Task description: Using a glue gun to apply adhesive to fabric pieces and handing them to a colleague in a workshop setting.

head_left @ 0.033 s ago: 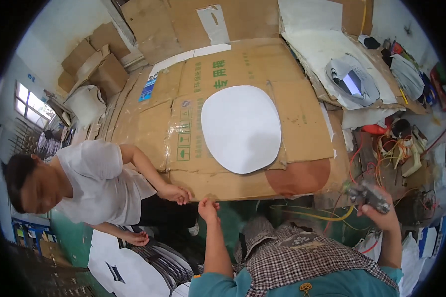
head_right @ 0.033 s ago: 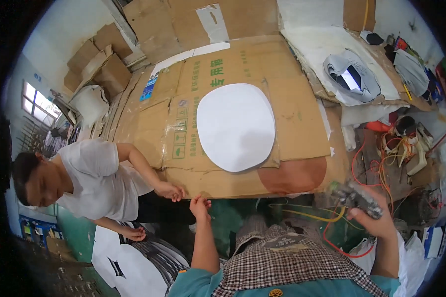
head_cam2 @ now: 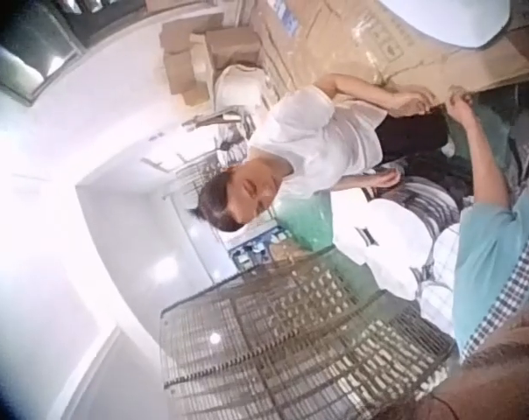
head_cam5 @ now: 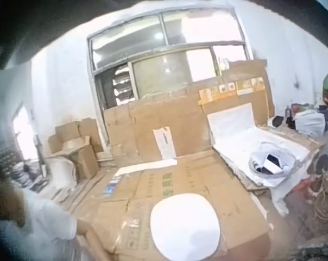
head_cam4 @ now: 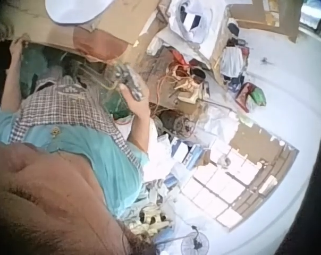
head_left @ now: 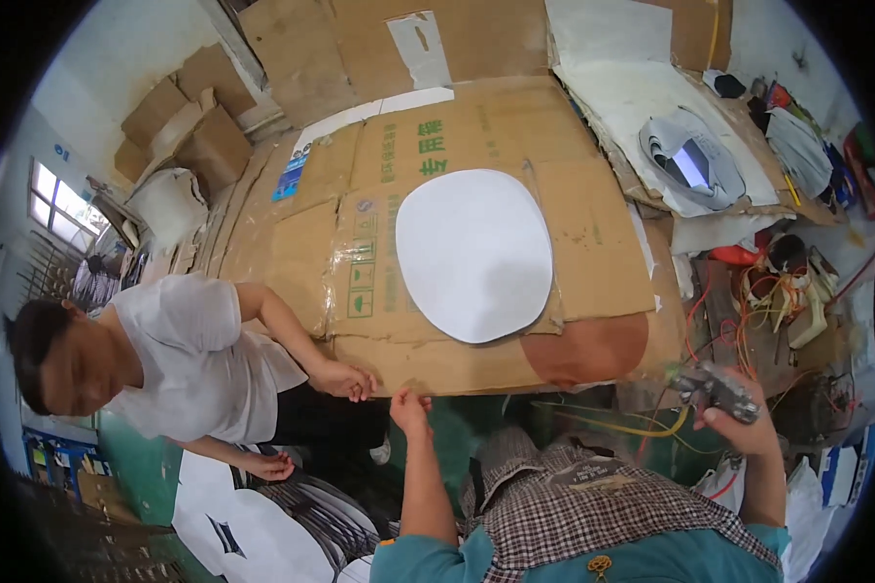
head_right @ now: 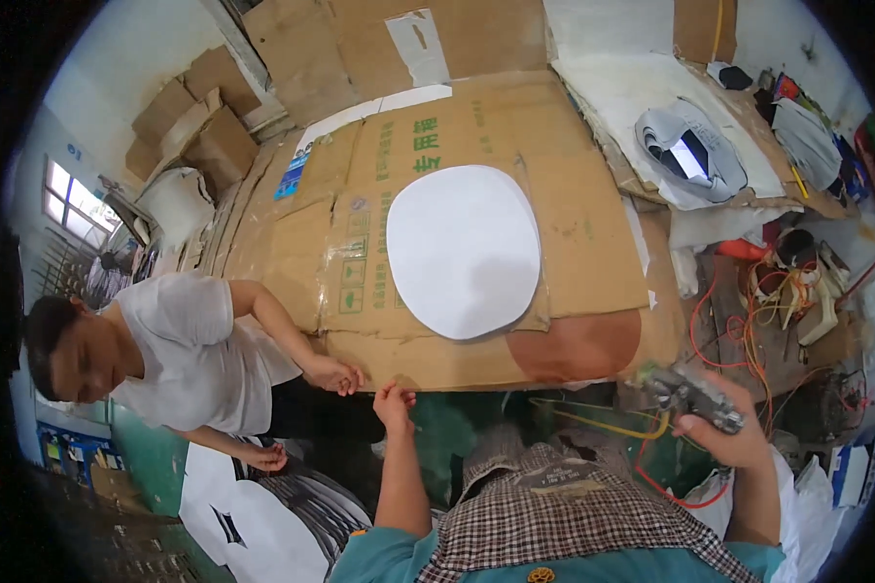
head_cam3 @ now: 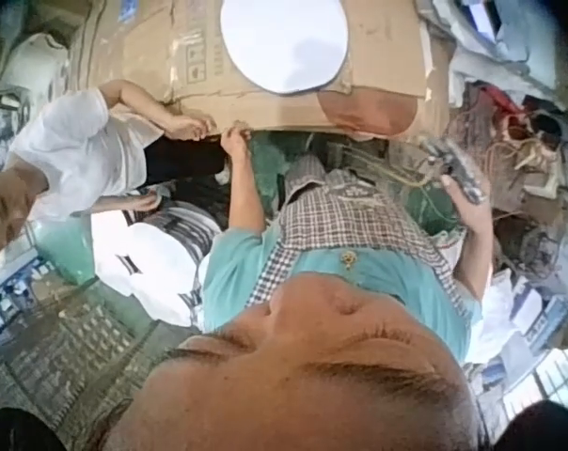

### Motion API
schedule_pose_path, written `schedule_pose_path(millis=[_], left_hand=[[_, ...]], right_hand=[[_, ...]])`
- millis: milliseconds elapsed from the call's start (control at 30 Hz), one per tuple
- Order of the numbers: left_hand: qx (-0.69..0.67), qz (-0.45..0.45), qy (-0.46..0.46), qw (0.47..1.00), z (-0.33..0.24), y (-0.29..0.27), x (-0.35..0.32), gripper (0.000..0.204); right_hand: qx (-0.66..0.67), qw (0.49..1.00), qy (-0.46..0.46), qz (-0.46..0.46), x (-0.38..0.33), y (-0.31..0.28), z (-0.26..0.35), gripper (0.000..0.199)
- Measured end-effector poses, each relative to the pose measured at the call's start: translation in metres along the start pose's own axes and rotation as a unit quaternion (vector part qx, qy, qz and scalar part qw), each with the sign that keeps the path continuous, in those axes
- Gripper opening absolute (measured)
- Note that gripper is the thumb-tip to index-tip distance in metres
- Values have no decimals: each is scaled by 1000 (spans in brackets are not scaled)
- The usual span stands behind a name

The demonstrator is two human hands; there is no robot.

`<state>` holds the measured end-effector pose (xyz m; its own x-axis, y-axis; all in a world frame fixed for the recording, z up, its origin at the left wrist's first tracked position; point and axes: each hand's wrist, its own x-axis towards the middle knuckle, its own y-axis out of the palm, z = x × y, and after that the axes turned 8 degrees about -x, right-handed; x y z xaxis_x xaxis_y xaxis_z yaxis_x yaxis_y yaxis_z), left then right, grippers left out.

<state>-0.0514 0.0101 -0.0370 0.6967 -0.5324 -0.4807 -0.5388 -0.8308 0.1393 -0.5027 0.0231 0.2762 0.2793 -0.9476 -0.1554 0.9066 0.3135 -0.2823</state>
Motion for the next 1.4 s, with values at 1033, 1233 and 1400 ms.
schedule_pose_path(millis=[1033,1233,1400], left_hand=[[435,17,209,876,-20,151,33,7],[254,3,171,952,7,146,55,9],[-18,-1,-54,998,2,169,26,27]], right_hand=[[21,995,4,-96,37,-12,-4,51],[12,999,9,35,35,-21,-9,48],[64,997,-22,-44,57,-12,-14,47]])
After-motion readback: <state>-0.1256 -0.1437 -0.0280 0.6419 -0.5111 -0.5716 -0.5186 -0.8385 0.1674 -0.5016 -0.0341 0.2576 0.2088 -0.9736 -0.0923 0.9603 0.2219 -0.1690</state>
